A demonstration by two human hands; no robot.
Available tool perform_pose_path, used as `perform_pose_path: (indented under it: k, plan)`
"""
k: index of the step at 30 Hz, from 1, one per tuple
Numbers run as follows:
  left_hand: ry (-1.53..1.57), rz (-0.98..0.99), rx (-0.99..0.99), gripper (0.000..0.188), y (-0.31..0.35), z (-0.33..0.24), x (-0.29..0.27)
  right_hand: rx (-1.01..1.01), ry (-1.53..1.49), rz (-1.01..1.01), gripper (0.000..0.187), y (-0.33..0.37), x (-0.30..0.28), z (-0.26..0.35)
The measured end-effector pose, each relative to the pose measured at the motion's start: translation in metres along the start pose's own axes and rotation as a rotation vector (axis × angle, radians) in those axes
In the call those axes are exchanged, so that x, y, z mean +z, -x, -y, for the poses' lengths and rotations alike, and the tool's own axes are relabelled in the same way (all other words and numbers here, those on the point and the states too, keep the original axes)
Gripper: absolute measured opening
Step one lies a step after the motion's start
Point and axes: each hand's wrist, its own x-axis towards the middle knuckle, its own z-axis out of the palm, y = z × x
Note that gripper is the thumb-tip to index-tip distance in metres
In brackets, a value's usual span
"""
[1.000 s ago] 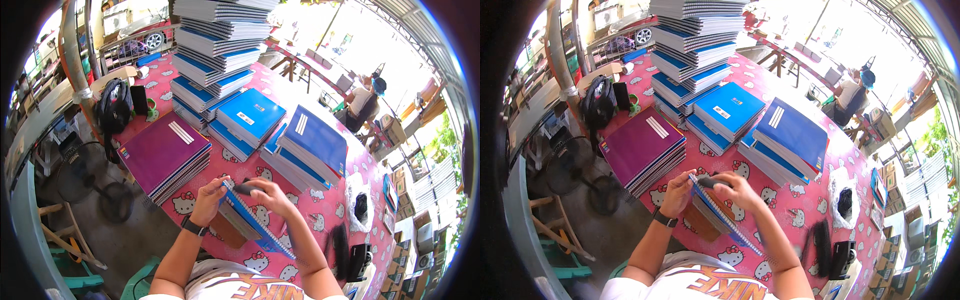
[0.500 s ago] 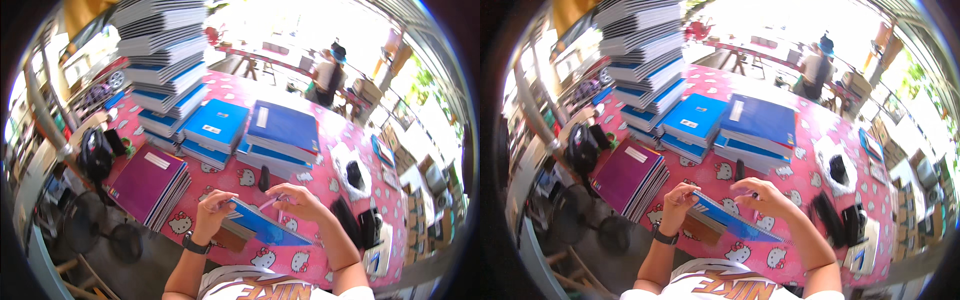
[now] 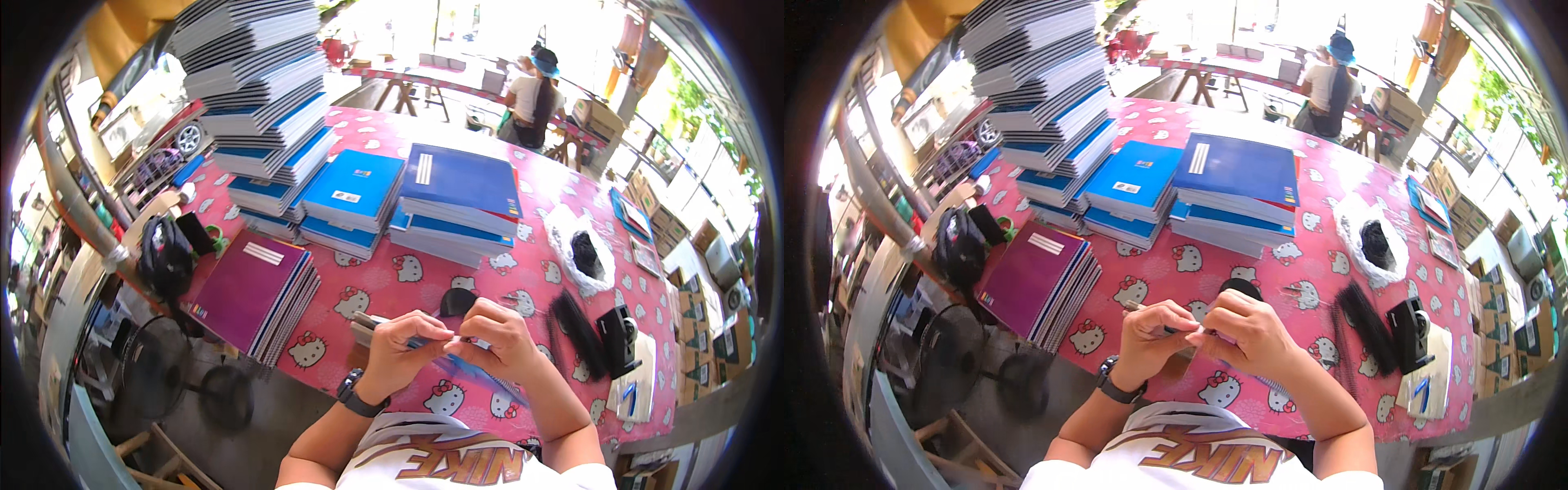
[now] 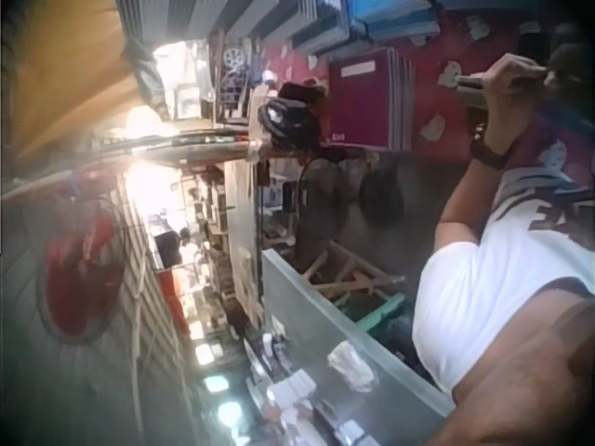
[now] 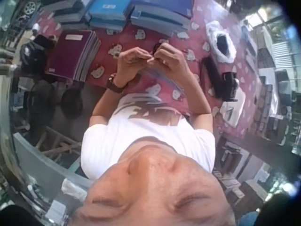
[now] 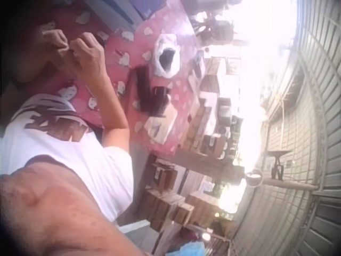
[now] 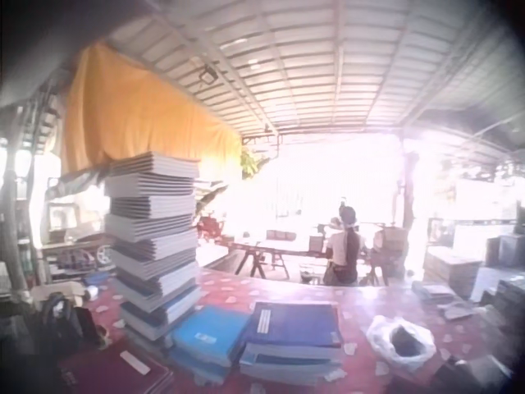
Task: The person binds notebooks by hand using plastic spiral coils. They select notebooks of various colors from stacks, manually thread a plastic coil through the pre-punched holes along the edge of each notebook, and then set the bound notebooks into a new stack.
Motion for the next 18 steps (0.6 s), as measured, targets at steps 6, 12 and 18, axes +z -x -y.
perform_pose_path:
  k: [6,12,18]
  plan:
    - [-0.365,-0.221,-0.013,0.02,0.011,-0.003,0.005,0.128,0.133,-0.01,0.015,0.001,0.017,0.015]
    - [-0.74,-0.4,0.169,0.012,0.01,-0.014,-0.021,0.168,0.223,-0.044,0.033,-0.009,0.002,0.024]
    - [-0.405,-1.12,0.144,0.031,0.027,-0.077,-0.223,0.426,0.126,-0.636,0.048,0.044,-0.051,-0.018]
